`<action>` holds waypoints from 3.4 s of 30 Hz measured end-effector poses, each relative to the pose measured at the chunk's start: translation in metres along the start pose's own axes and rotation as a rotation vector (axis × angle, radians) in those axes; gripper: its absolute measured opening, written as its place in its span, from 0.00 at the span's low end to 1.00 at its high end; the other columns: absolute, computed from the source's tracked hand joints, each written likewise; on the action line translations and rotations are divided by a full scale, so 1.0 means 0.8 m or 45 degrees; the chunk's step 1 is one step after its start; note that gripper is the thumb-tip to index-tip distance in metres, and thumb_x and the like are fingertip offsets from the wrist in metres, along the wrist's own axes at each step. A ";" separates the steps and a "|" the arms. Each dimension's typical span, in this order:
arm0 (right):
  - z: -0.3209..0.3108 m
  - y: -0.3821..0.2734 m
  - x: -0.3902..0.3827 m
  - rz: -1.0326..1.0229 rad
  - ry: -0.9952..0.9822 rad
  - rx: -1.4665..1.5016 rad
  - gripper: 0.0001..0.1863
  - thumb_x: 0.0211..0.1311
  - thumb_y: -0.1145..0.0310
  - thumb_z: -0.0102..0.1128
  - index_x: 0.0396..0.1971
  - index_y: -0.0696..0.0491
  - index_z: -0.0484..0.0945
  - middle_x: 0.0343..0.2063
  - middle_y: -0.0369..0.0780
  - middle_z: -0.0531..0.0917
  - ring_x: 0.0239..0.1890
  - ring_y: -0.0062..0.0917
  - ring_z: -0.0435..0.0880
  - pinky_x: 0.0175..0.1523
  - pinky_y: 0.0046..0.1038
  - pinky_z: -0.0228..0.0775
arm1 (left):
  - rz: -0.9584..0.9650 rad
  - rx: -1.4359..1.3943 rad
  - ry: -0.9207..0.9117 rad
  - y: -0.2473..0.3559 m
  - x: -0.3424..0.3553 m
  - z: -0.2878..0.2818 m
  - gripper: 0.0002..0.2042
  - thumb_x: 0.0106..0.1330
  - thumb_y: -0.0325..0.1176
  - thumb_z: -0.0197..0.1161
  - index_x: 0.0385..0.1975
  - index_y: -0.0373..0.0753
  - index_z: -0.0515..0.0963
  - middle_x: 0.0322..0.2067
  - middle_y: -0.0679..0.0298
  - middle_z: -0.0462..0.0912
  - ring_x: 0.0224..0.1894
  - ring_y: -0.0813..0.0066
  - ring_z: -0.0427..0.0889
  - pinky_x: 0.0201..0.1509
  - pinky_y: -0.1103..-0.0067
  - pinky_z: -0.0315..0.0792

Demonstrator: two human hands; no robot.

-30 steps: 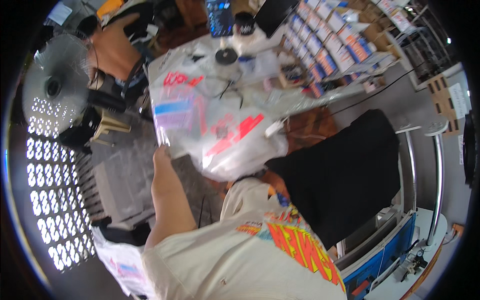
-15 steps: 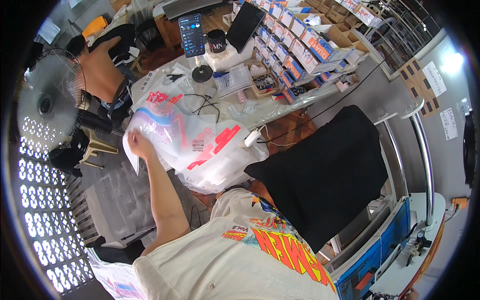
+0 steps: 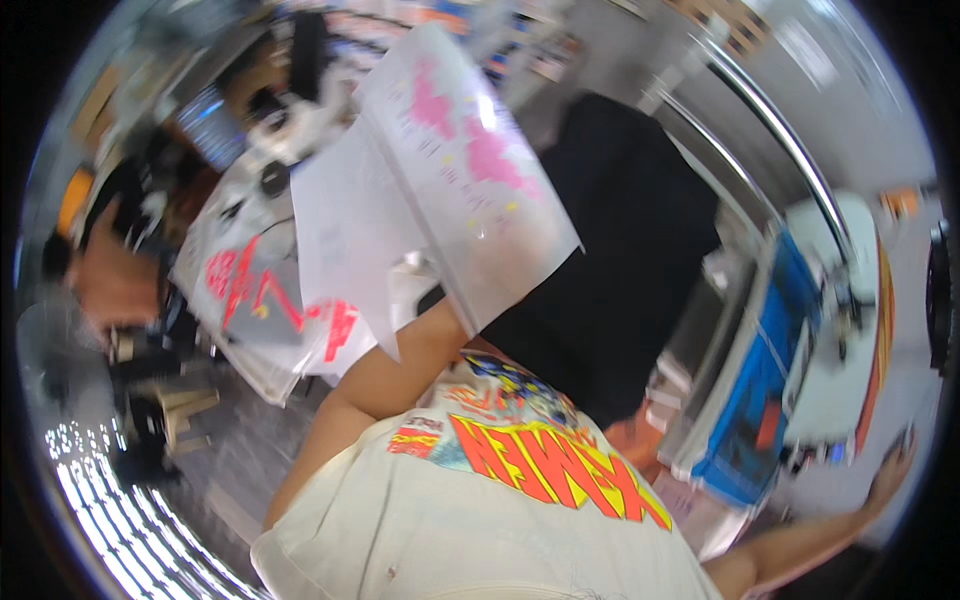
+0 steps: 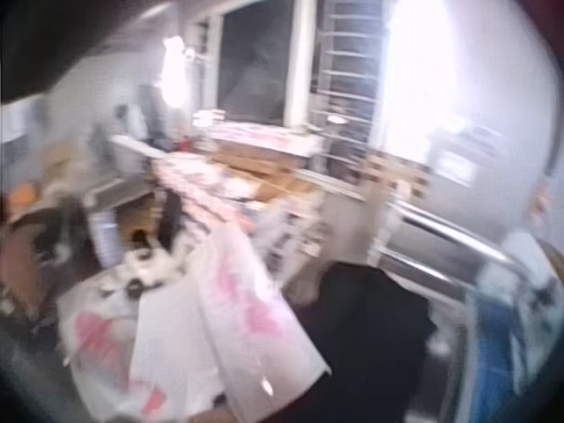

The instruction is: The person aligns a transfer sheet on a black t-shirt and uses a heat press machine to apply the design. They then remove the t-shirt, place a white t-shirt on the press, and repeat the process with a different transfer sheet.

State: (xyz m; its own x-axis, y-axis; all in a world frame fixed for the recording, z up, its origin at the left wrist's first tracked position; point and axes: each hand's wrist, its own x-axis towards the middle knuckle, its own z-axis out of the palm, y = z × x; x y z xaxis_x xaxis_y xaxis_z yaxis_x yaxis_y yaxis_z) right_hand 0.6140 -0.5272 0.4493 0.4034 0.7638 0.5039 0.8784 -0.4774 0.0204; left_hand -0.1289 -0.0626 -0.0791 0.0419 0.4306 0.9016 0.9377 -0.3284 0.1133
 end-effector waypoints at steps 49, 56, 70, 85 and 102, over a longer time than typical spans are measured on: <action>0.371 -0.604 -0.381 1.366 -1.117 1.965 0.23 0.74 0.67 0.59 0.66 0.52 0.69 0.37 0.39 0.82 0.36 0.22 0.83 0.39 0.26 0.81 | 0.888 -1.111 -1.178 0.192 0.092 -0.060 0.22 0.70 0.41 0.61 0.62 0.43 0.75 0.69 0.53 0.68 0.74 0.47 0.60 0.78 0.46 0.48; 0.352 -0.622 -0.443 1.382 -1.184 1.942 0.26 0.73 0.62 0.63 0.66 0.53 0.69 0.35 0.38 0.82 0.35 0.19 0.82 0.35 0.22 0.77 | 0.796 -0.990 -1.203 0.209 0.057 -0.009 0.28 0.72 0.51 0.58 0.67 0.43 0.72 0.72 0.55 0.64 0.76 0.41 0.55 0.78 0.44 0.43; 0.363 -0.654 -0.379 1.469 -0.923 1.875 0.26 0.71 0.58 0.65 0.62 0.57 0.73 0.29 0.34 0.81 0.26 0.13 0.79 0.24 0.19 0.71 | 0.805 -1.411 -1.093 0.252 0.033 -0.067 0.16 0.60 0.34 0.72 0.48 0.42 0.80 0.55 0.63 0.80 0.66 0.57 0.74 0.72 0.51 0.62; 0.346 -0.659 -0.378 1.485 -1.015 1.796 0.22 0.72 0.63 0.64 0.60 0.57 0.73 0.27 0.33 0.82 0.25 0.13 0.78 0.23 0.19 0.69 | 0.802 -1.382 -1.041 0.255 0.031 -0.070 0.11 0.61 0.31 0.71 0.43 0.45 0.84 0.54 0.67 0.83 0.65 0.58 0.76 0.73 0.52 0.62; 0.377 -0.657 -0.325 1.491 -0.851 1.900 0.14 0.74 0.61 0.60 0.50 0.55 0.76 0.26 0.35 0.80 0.25 0.17 0.79 0.20 0.20 0.67 | 0.733 -1.605 -0.972 0.248 0.055 -0.110 0.12 0.58 0.25 0.68 0.42 0.41 0.85 0.48 0.66 0.87 0.54 0.62 0.85 0.72 0.55 0.66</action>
State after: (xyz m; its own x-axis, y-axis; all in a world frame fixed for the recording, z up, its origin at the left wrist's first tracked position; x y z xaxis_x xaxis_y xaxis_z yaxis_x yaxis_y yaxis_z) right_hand 0.1245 -0.3439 0.0471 0.5334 0.5889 -0.6071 -0.4893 -0.3707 -0.7894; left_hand 0.0286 -0.1832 0.0199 0.7976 0.1836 0.5746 -0.1246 -0.8818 0.4548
